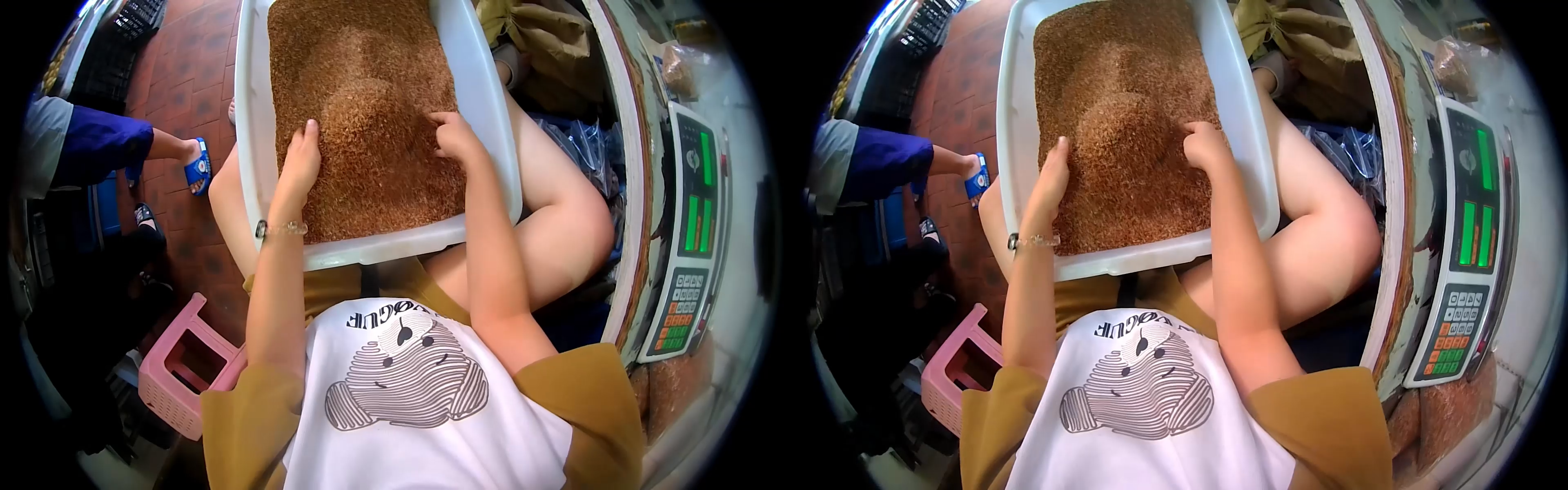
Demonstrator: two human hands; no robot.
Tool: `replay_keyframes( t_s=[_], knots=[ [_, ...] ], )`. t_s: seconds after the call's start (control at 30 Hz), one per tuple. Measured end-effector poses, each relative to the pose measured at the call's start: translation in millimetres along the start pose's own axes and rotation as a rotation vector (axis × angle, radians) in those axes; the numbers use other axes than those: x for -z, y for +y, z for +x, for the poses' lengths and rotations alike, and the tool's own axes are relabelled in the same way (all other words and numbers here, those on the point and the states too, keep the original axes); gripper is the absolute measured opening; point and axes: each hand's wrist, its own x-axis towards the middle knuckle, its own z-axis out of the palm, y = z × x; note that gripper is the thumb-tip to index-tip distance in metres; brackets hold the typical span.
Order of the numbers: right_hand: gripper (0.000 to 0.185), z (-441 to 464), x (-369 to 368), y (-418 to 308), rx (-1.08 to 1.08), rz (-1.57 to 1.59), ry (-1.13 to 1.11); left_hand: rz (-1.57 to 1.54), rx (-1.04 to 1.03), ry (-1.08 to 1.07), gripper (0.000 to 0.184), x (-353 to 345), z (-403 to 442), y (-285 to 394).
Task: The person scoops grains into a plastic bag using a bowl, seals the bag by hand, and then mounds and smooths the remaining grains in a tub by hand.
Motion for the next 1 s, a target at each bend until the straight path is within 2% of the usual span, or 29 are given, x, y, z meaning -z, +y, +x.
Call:
replay_keyframes(
  t_s=[0.1, 0.13, 0.23, 0.37, 0.47, 0.57, 0.67, 0.77, 0.8, 0.87, 0.93, 0.97, 1.0],
  knots=[
    [0.056, -23, 30, -28, -0.051, 0.360, -0.097, -0.334, 0.082, -0.130, 0.075, 31, -38, 50],
    [0.050, -20, 34, -26, -0.030, 0.133, 0.042, -0.288, -0.124, 0.029, 0.061, 27, -26, 33],
    [0.042, 15, 31, -3, -0.016, -0.172, 0.216, 0.137, -0.216, 0.116, 0.053, 45, -17, 41],
    [0.036, 29, 45, -26, 0.091, -0.085, 0.182, 0.399, -0.355, 0.194, 0.047, 51, 14, 50],
    [0.032, 44, 59, -63, 0.277, -0.054, 0.149, 0.589, -0.535, 0.248, 0.037, 53, 31, 80],
    [0.030, 82, 56, -106, 0.755, -0.265, 0.188, 0.730, -0.559, -0.030, 0.040, 54, 68, 132],
    [0.030, 132, 36, -152, 0.983, -0.532, 0.328, 1.031, -0.791, 0.162, 0.038, 34, 144, 149],
    [0.032, 193, 28, -195, 1.134, -0.706, 0.330, 0.853, -1.223, 0.576, 0.030, 28, 242, 142],
    [0.032, 210, 25, -207, 1.112, -0.730, 0.283, 0.499, -1.110, 0.459, 0.038, 30, 260, 135],
    [0.033, 236, 19, -229, 1.059, -0.779, 0.180, 0.673, -0.944, 0.239, 0.037, 35, 281, 147],
    [0.038, 261, 9, -250, 0.913, -0.944, 0.010, 0.825, -0.756, -0.002, 0.039, 37, 300, 157],
    [0.042, 273, 2, -255, 0.837, -1.024, -0.084, 0.867, -0.821, 0.044, 0.039, 34, 308, 154],
    [0.040, 282, -4, -256, 0.885, -1.035, -0.020, 0.909, -0.885, 0.083, 0.039, 31, 312, 149]
  ],
)
